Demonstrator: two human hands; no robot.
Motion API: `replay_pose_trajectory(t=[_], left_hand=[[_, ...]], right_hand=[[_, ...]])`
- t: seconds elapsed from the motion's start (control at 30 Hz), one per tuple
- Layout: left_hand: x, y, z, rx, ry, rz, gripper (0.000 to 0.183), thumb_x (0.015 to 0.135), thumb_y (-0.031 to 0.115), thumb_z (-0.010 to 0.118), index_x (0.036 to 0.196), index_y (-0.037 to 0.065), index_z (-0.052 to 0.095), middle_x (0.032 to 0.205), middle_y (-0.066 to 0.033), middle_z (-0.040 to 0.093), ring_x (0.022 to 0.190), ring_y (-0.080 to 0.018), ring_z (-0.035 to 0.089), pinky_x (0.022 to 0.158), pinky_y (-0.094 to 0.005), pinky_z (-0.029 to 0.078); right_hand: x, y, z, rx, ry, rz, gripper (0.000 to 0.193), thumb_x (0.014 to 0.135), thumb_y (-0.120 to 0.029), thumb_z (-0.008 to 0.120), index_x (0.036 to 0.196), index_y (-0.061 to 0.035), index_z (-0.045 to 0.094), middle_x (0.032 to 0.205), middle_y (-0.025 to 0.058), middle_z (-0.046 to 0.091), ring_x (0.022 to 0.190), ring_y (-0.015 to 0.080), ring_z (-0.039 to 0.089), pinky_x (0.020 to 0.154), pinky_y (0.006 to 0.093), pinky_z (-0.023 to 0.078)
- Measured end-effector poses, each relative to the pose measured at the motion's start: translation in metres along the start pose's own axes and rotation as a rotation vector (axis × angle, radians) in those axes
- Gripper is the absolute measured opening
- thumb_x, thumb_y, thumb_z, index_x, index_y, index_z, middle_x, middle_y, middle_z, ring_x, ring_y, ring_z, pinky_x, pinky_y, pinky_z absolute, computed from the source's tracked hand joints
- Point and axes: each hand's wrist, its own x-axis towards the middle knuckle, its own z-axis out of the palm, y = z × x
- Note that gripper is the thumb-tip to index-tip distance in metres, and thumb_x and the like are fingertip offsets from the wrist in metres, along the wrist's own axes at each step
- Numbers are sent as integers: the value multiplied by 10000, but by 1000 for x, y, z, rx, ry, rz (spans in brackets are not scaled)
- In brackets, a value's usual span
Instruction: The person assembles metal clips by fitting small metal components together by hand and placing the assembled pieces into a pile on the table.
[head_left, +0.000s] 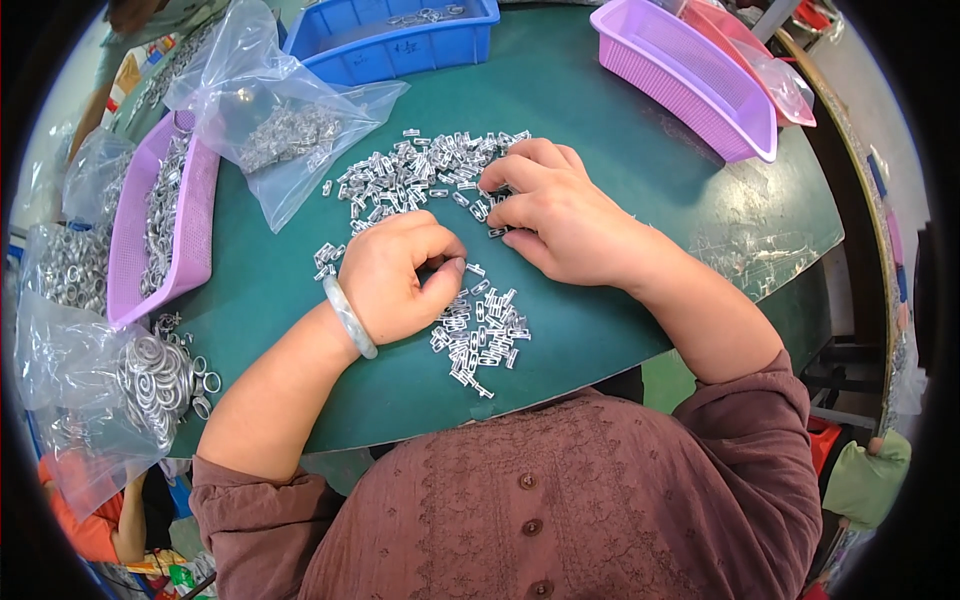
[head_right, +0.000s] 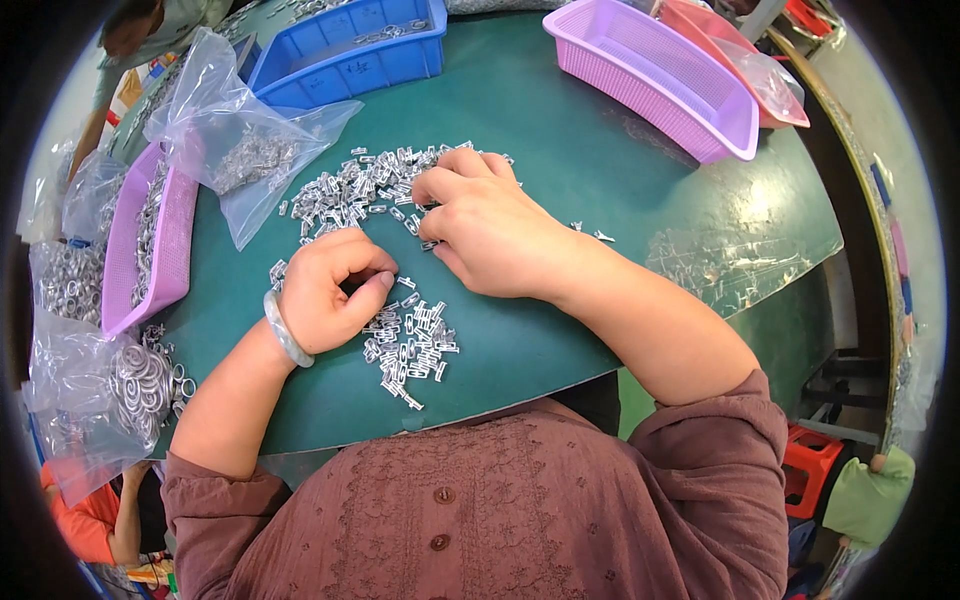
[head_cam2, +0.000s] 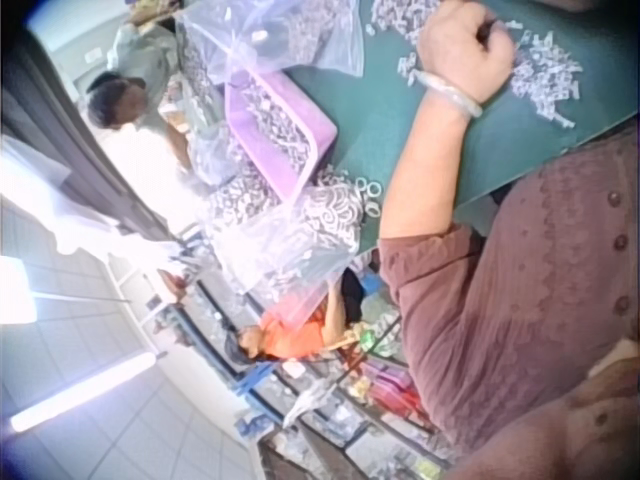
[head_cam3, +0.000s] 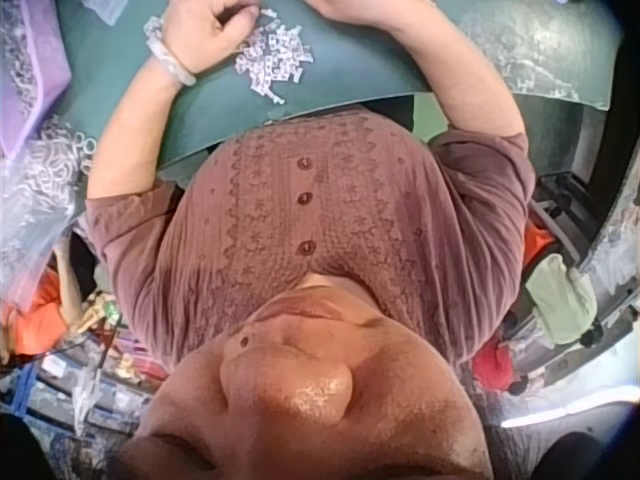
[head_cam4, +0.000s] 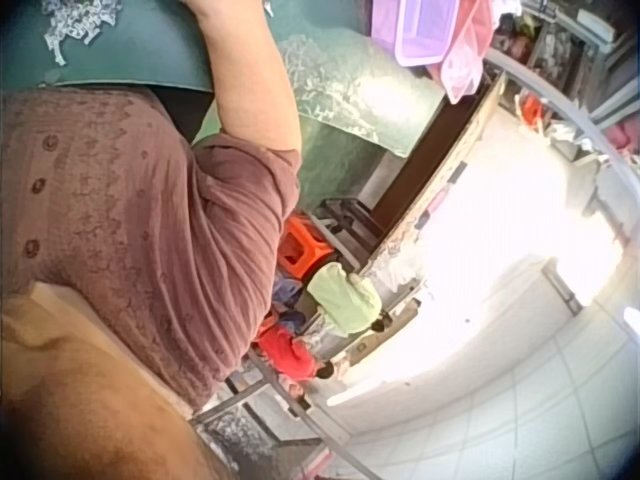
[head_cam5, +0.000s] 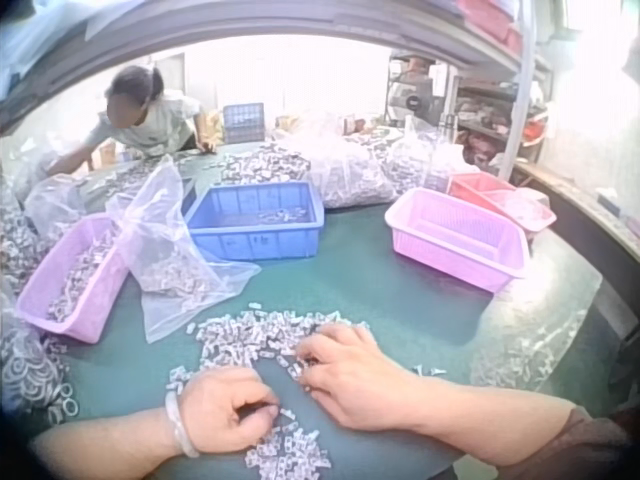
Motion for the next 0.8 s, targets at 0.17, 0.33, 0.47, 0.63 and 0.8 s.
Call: replay_pose_trajectory(t=[0.17,0.33,0.47,0.63,0.8], left_hand=[[0,-1,4,21,47,-22,57,793,124,683,813,71,687,697,-64,583,656,-241,596,585,-370,475],[1,0,5,48,43,-43,87,801,155,709,831,75,697,705,-61,590,667,-244,597,600,-371,476],[0,-4,7,84,74,-8,85,800,153,711,830,74,698,713,-59,598,678,-247,603,611,-372,479],[0,-3,8,48,76,-56,67,798,141,710,822,81,695,711,-57,597,674,-241,604,603,-368,478],[0,-4,8,33,78,-78,54,787,129,715,796,88,681,700,-46,587,654,-226,594,585,-357,471]], right_hand=[[2,-4,5,20,11,-16,86,746,-62,720,821,-60,678,1122,50,598,1150,302,482,970,444,378],[6,-6,15,111,105,-83,111,733,-48,733,808,-66,653,1086,40,603,1130,297,496,955,438,387],[7,-6,18,155,125,-93,158,713,-45,751,832,-69,650,1079,41,602,1125,297,501,955,436,387],[4,-3,8,150,71,-18,171,714,-63,759,851,-65,657,1094,45,593,1139,295,486,966,444,380],[4,-5,2,115,10,-13,176,730,-74,750,882,-57,663,1110,46,584,1150,290,471,973,454,374]])
